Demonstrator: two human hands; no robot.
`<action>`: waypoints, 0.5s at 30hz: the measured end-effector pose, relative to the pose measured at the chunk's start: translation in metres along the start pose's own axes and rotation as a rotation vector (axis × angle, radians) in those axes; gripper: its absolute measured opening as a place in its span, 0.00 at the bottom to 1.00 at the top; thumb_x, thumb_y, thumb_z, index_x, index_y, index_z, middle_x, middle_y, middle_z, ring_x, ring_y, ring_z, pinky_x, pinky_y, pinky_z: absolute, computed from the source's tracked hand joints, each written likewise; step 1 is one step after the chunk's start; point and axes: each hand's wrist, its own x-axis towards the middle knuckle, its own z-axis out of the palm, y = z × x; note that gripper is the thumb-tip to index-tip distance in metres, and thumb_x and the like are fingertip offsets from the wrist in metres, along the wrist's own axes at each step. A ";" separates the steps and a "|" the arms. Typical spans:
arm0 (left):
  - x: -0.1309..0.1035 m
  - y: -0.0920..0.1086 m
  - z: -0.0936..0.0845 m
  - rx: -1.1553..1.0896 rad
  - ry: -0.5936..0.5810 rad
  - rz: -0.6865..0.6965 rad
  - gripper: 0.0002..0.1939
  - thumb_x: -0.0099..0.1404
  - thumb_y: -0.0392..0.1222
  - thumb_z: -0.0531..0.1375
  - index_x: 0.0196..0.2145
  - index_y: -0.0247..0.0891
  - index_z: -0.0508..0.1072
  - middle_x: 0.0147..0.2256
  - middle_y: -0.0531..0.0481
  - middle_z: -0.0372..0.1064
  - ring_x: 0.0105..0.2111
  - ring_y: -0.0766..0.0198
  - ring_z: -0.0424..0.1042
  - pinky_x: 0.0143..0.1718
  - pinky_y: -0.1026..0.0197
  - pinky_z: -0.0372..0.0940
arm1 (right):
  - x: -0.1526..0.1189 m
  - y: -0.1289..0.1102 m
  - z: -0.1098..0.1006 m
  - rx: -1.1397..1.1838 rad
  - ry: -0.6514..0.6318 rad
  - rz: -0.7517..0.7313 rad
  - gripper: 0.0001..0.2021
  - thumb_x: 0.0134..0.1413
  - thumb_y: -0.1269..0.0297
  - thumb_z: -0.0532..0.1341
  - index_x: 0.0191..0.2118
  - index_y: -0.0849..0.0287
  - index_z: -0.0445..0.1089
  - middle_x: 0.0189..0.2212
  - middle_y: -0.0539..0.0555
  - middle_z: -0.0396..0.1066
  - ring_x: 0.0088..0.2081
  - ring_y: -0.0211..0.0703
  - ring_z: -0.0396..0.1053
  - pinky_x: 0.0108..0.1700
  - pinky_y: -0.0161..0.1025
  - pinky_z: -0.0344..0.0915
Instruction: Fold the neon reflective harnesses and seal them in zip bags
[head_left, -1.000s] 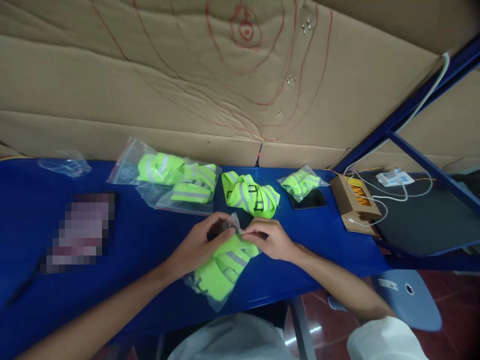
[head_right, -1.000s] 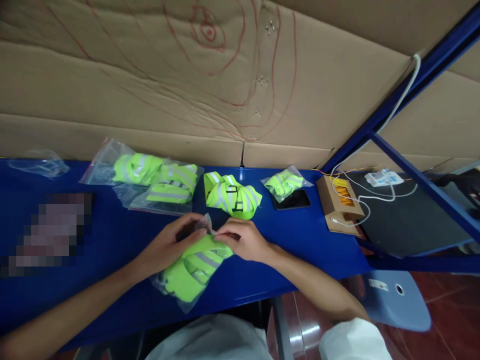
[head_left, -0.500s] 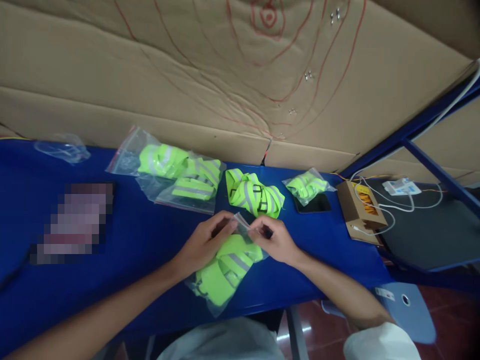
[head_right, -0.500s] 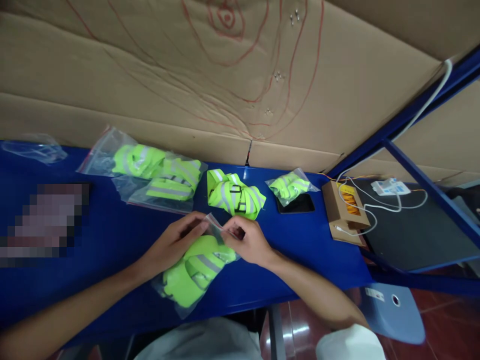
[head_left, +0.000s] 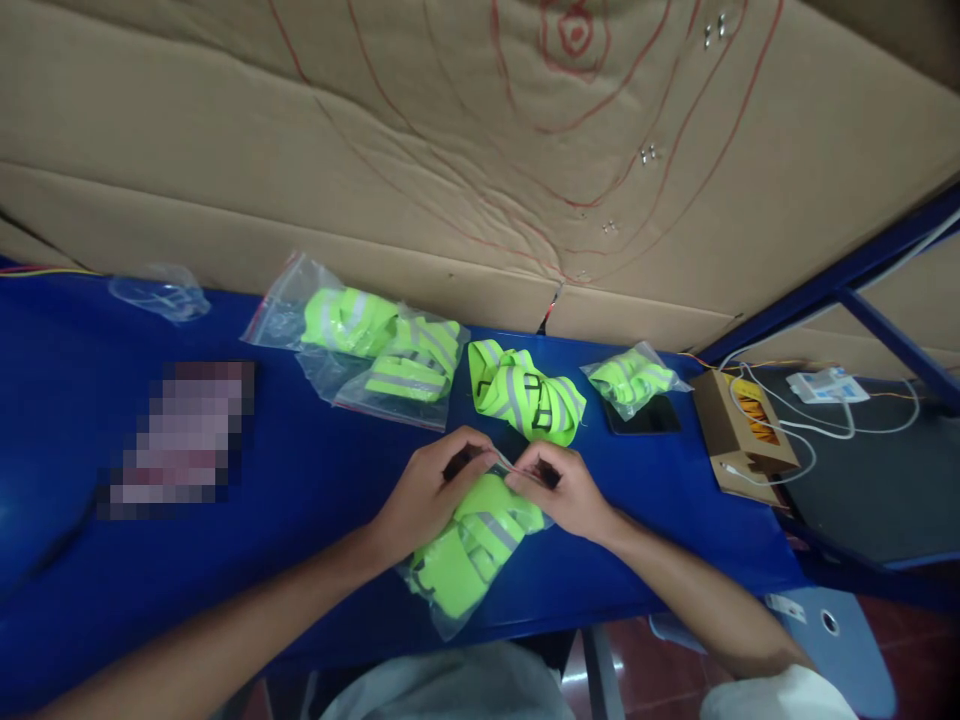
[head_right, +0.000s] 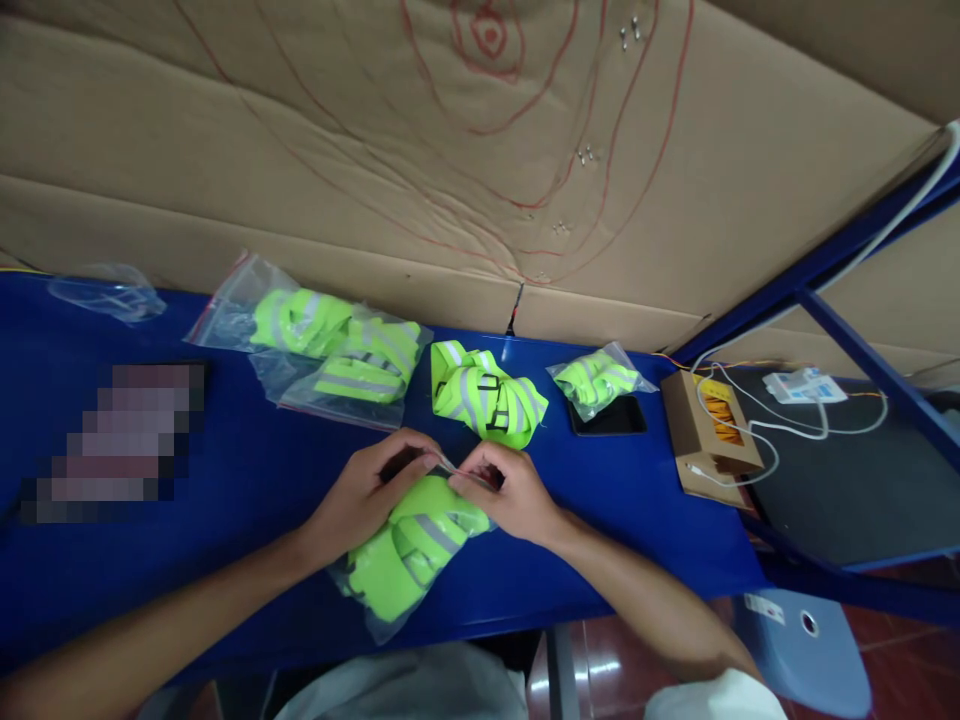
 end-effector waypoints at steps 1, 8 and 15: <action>0.000 -0.001 0.000 0.006 0.005 0.004 0.13 0.73 0.51 0.58 0.39 0.41 0.76 0.34 0.54 0.76 0.32 0.66 0.73 0.34 0.64 0.63 | 0.001 -0.001 -0.004 -0.050 -0.005 -0.050 0.09 0.63 0.57 0.66 0.37 0.57 0.73 0.27 0.49 0.70 0.27 0.36 0.65 0.30 0.34 0.63; -0.003 -0.004 -0.003 0.009 0.078 0.061 0.12 0.72 0.51 0.59 0.36 0.41 0.75 0.36 0.53 0.77 0.35 0.64 0.76 0.37 0.64 0.66 | 0.014 -0.007 -0.078 -0.634 0.569 -0.355 0.30 0.71 0.46 0.52 0.73 0.48 0.50 0.73 0.61 0.44 0.74 0.62 0.43 0.70 0.68 0.50; 0.000 -0.005 -0.002 0.043 0.122 0.045 0.13 0.72 0.53 0.59 0.38 0.41 0.76 0.35 0.53 0.78 0.34 0.63 0.76 0.36 0.64 0.67 | -0.008 -0.037 -0.110 -0.866 0.920 -0.512 0.38 0.70 0.41 0.47 0.76 0.48 0.32 0.76 0.56 0.22 0.76 0.67 0.19 0.72 0.73 0.37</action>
